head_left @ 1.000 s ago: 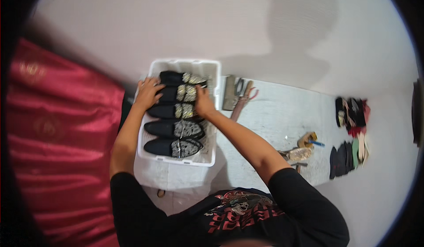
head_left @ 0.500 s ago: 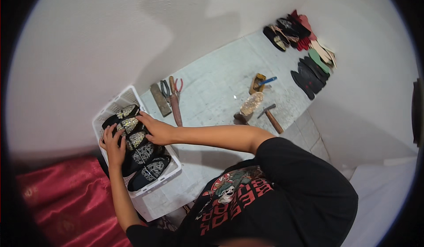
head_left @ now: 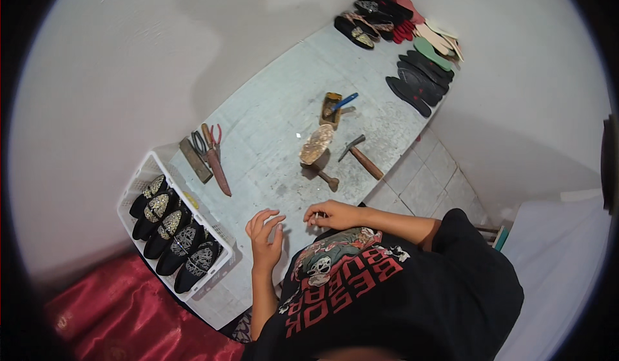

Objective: Applying glue to the bottom of shoe soles using a brush.

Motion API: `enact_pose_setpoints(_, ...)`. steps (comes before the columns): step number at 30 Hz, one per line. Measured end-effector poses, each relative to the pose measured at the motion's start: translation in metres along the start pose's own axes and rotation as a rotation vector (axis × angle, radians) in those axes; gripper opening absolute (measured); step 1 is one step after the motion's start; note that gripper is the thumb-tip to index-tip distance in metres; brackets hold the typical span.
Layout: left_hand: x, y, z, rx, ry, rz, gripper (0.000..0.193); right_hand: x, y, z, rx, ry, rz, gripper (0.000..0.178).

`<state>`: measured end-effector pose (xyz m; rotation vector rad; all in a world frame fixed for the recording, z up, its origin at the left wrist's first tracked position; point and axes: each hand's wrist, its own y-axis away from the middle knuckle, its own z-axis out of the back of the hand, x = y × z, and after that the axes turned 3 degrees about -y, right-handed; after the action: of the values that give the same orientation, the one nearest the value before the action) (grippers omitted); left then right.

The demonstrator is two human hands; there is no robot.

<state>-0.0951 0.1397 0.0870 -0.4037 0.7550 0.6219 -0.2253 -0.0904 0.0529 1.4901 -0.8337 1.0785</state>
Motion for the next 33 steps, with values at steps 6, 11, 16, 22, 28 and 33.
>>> enact_pose_setpoints(6, -0.061, -0.053, -0.043, 0.022, 0.005, -0.118, 0.021, 0.011, 0.024, 0.07, -0.066, 0.124, 0.261, 0.025)
enact_pose_setpoints(11, -0.089, -0.072, -0.086, 0.065, -0.003, -0.029, 0.02, 0.007, 0.071, 0.147, -0.024, 0.081, 0.192, 0.023)
enact_pose_setpoints(16, -0.127, -0.085, -0.149, 0.132, 0.209, 0.097, 0.019, -0.025, 0.111, 0.211, -0.145, 0.129, 0.227, 0.024)
enact_pose_setpoints(22, -0.145, -0.115, -0.183, 0.32, 0.268, 0.015, 0.02, -0.041, 0.139, 0.241, -0.283, 0.105, 0.223, 0.022)
enact_pose_setpoints(28, -0.116, -0.13, -0.193, 0.422, 0.326, -0.057, 0.021, -0.038, 0.143, 0.212, -0.469, 0.069, 0.142, 0.02)
enact_pose_setpoints(33, -0.095, -0.139, -0.219, 0.419, 0.337, -0.097, 0.023, -0.074, 0.158, 0.168, -0.413, 0.109, -0.051, 0.019)
